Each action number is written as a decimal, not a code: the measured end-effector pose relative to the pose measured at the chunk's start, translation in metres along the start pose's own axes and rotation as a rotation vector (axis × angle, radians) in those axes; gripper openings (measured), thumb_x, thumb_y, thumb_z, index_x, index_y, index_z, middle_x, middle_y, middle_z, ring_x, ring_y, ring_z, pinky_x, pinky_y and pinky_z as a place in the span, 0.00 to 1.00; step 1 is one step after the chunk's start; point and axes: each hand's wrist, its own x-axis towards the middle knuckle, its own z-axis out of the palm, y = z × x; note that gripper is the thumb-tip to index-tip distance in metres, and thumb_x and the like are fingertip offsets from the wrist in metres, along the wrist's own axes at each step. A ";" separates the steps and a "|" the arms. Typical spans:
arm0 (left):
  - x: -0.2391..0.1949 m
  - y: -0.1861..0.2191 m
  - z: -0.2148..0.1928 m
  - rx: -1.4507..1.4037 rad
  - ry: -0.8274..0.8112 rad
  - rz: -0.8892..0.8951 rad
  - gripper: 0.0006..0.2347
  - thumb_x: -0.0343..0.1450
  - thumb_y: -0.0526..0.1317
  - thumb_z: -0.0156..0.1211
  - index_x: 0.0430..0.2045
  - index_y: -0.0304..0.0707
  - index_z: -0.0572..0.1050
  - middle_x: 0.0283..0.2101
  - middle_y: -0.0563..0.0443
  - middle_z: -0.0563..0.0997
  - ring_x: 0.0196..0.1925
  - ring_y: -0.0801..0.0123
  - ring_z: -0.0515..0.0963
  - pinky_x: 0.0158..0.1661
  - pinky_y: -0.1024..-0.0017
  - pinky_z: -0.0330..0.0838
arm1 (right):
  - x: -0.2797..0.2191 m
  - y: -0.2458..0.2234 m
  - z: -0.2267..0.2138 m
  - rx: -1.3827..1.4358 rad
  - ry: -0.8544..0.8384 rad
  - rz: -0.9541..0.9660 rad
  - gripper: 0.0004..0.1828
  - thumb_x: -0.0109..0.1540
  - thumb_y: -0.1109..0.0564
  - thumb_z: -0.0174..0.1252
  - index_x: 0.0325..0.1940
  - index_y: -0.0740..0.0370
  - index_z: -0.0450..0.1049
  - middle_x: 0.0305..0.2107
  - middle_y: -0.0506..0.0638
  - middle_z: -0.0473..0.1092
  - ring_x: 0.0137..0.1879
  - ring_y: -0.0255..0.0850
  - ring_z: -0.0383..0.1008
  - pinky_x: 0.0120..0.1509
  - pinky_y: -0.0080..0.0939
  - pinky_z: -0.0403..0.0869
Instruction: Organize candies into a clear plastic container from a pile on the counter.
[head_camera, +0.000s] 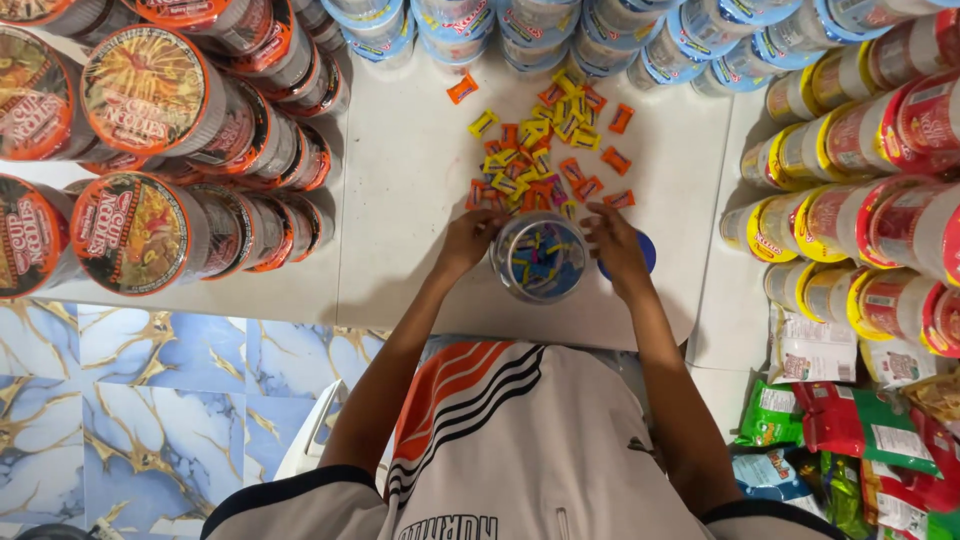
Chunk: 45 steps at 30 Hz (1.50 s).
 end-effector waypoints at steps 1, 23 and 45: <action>-0.003 0.000 0.001 -0.012 0.042 -0.007 0.10 0.76 0.41 0.58 0.43 0.35 0.81 0.38 0.42 0.86 0.35 0.61 0.86 0.37 0.67 0.79 | 0.012 0.028 -0.004 0.017 -0.062 0.069 0.18 0.71 0.57 0.50 0.65 0.60 0.69 0.43 0.46 0.72 0.45 0.32 0.72 0.47 0.33 0.72; 0.098 0.023 0.005 0.612 0.355 0.011 0.18 0.64 0.48 0.71 0.42 0.41 0.76 0.46 0.44 0.76 0.53 0.49 0.73 0.49 0.50 0.67 | 0.126 0.076 0.031 0.094 -0.303 -0.076 0.34 0.65 0.66 0.54 0.75 0.57 0.56 0.59 0.45 0.68 0.60 0.39 0.74 0.59 0.40 0.77; 0.096 0.011 -0.033 0.234 0.188 0.267 0.22 0.68 0.32 0.67 0.58 0.34 0.70 0.55 0.35 0.73 0.57 0.42 0.74 0.56 0.57 0.71 | 0.133 -0.008 0.031 -0.454 0.087 -0.425 0.21 0.63 0.70 0.54 0.60 0.61 0.70 0.48 0.55 0.71 0.42 0.41 0.75 0.43 0.39 0.75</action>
